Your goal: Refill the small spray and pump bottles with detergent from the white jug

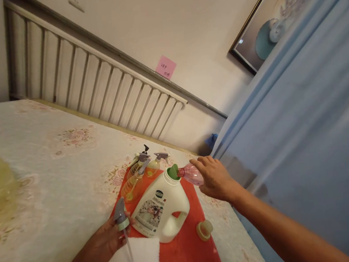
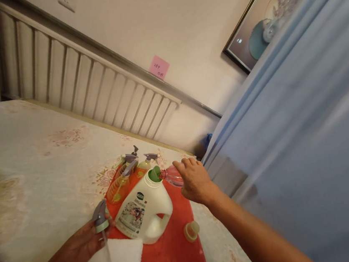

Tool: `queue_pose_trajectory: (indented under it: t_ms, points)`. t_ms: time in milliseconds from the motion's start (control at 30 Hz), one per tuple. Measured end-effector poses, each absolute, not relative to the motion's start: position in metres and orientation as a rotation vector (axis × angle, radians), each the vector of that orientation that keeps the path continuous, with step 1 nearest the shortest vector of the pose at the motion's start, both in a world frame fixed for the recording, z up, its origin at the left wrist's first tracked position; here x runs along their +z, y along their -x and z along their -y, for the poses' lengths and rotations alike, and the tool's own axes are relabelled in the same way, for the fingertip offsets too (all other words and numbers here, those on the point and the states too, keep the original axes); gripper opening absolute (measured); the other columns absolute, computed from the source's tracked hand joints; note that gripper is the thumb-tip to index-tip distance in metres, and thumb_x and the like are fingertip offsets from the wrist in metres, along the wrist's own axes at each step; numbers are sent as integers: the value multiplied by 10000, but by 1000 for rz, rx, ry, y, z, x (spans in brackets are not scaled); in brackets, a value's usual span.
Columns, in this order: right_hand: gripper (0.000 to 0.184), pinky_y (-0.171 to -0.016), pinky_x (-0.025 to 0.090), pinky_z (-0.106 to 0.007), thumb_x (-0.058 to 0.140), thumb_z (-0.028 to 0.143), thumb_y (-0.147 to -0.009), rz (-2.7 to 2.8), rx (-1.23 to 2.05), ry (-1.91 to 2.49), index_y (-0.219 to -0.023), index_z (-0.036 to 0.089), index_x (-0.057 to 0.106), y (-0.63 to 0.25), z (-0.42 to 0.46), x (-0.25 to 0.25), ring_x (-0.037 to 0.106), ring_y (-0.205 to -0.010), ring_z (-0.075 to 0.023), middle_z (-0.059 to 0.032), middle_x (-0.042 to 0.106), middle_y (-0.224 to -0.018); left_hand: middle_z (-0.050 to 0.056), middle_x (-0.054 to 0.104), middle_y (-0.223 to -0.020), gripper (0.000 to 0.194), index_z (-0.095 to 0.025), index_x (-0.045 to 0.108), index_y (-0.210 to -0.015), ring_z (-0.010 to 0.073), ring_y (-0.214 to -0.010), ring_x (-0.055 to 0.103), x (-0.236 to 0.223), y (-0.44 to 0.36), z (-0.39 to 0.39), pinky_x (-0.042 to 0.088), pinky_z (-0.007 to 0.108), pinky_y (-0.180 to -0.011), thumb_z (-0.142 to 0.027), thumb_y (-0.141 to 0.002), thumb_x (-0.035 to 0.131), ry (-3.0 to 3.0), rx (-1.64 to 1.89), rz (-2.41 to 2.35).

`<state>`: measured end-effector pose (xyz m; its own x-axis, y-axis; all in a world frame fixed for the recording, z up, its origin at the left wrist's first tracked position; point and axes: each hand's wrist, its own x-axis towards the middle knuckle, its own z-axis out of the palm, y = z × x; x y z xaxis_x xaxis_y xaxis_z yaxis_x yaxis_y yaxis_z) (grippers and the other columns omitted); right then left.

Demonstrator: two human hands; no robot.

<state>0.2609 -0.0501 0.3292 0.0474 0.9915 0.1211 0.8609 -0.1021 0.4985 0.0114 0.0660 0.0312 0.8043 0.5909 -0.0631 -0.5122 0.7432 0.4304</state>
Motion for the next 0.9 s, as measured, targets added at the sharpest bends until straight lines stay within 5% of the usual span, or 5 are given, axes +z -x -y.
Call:
queue_pose_trajectory:
  t_ms: [433, 900]
  points:
    - [756, -890, 372, -397, 598, 143, -657, -1820, 703, -1947, -1393, 200, 435, -252, 47, 338, 474, -1108, -294, -144, 541, -1276, 9, 758, -997, 390, -309, 667, -1193, 203, -847, 722, 42, -8, -61, 548, 306, -758, -115, -855, 657, -368, 606, -150]
    - [732, -910, 348, -411, 603, 128, -674, -1808, 763, -1868, -1385, 203, 450, -249, 44, 344, 464, -1130, -307, -151, 539, -1279, 26, 750, -963, 303, -272, 697, -1136, 206, -840, 712, 42, -7, -61, 542, 283, -723, -168, -851, 680, -430, 604, -151]
